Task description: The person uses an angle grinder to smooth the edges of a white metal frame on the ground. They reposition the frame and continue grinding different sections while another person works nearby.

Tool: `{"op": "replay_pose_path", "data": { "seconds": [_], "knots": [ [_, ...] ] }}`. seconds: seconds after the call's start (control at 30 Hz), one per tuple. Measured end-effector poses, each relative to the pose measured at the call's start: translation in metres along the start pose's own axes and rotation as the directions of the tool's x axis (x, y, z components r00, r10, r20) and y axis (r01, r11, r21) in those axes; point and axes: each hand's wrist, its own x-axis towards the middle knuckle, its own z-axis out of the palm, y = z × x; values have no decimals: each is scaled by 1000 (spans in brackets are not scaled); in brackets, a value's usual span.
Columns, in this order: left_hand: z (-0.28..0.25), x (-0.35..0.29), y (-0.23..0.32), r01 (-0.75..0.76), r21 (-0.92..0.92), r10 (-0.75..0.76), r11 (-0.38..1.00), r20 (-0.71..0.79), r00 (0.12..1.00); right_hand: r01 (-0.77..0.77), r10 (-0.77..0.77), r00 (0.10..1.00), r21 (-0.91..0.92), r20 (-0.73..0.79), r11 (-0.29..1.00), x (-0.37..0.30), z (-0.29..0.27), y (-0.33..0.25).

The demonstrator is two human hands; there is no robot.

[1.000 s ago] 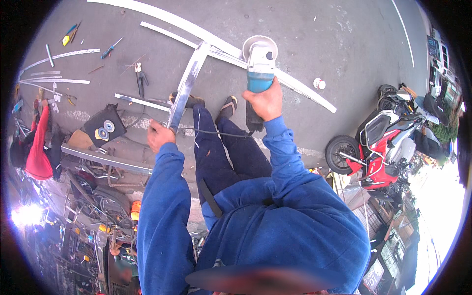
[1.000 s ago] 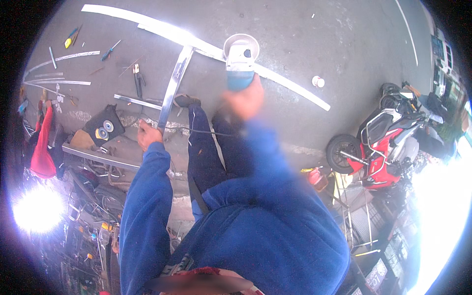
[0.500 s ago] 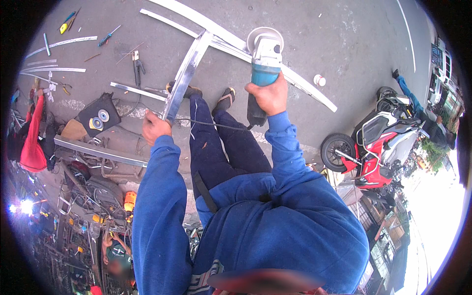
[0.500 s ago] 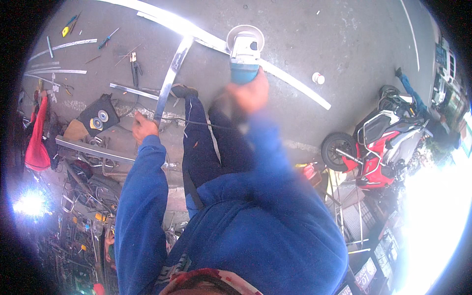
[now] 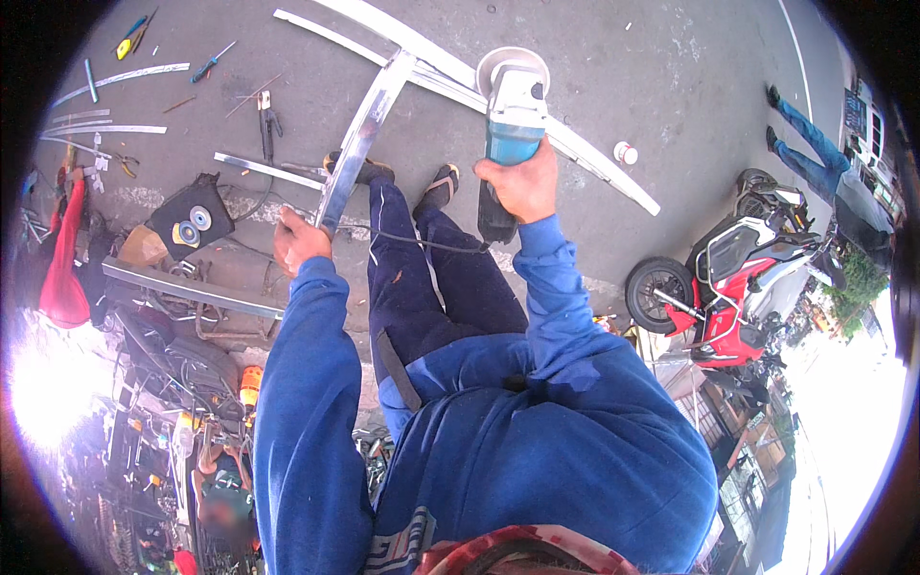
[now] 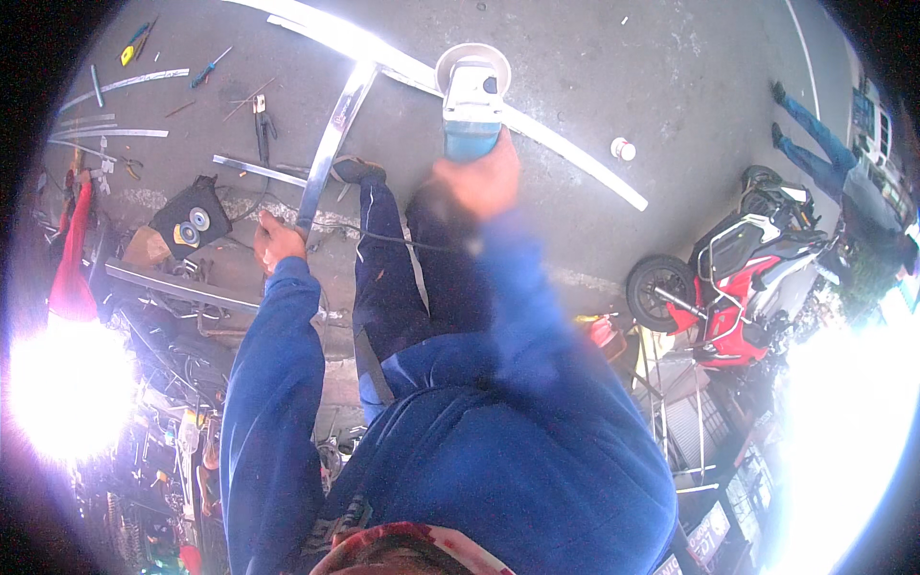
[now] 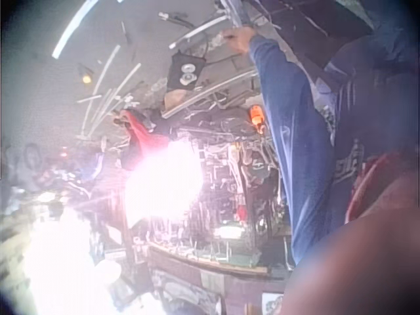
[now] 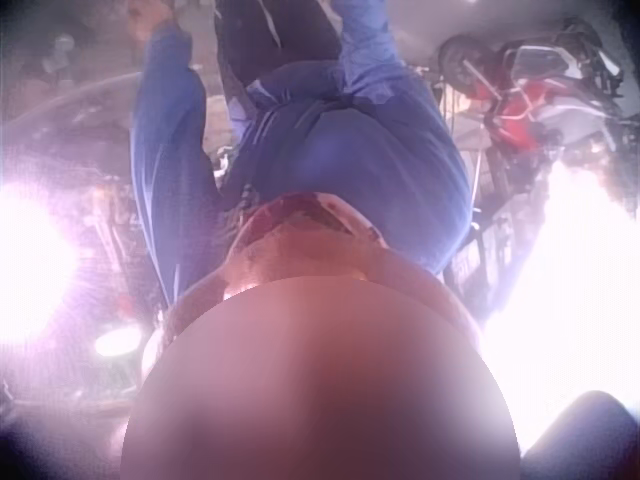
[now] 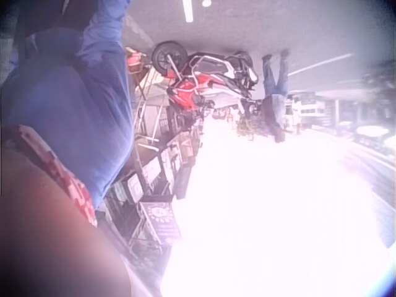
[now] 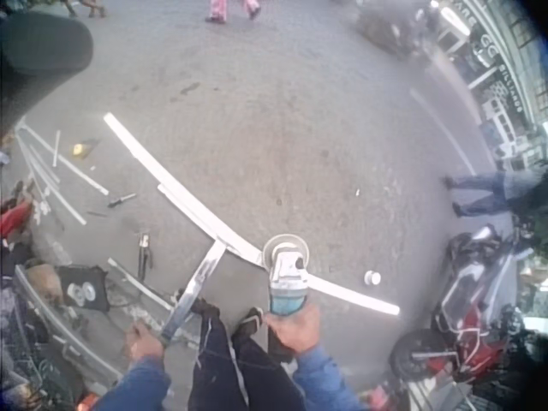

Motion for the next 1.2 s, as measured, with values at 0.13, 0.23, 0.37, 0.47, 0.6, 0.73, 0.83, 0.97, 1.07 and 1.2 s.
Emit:
{"op": "replay_pose_path", "data": {
  "seconds": [0.13, 0.23, 0.37, 0.47, 0.6, 0.73, 0.83, 0.97, 1.07, 1.2],
  "knots": [
    [-3, -5, 6, 25, -18, -25, 1000, 9, 1000, -80, 79, 997, 103, 17, 991, 2, -1, -1],
    [-3, -6, 8, 33, -22, -34, 999, -15, 999, -52, 52, 998, 26, 19, 998, 4, -1, -2],
    [-4, -5, 7, 38, -25, -37, 999, 12, 999, -59, 58, 998, 57, 16, 997, 2, 3, -3],
    [-3, -4, 7, 46, 24, -46, 999, -17, 999, -94, 92, 995, 82, 25, 992, 4, 4, -2],
    [-4, -5, 9, 63, 18, -64, 998, 10, 998, -28, 28, 1000, -22, 3, 999, 5, 6, -1],
    [-7, -3, 8, 83, 45, -86, 996, 79, 993, -48, 47, 999, 62, 16, 997, 2, 6, -6],
    [-5, -1, 5, 74, 33, -76, 997, 72, 994, -85, 82, 996, 120, 27, 989, 3, 2, -12],
    [1, 1, 1, 44, 25, -45, 999, 31, 999, -54, 53, 998, 64, 18, 996, 2, 3, -13],
    [2, 1, -1, 34, 77, -34, 996, -9, 999, -29, 30, 1000, 55, -4, 998, 1, 7, -11],
    [-1, 0, 1, 48, 27, -49, 998, 28, 998, -76, 75, 997, 120, 15, 990, 5, 6, -9]
  ]
}}
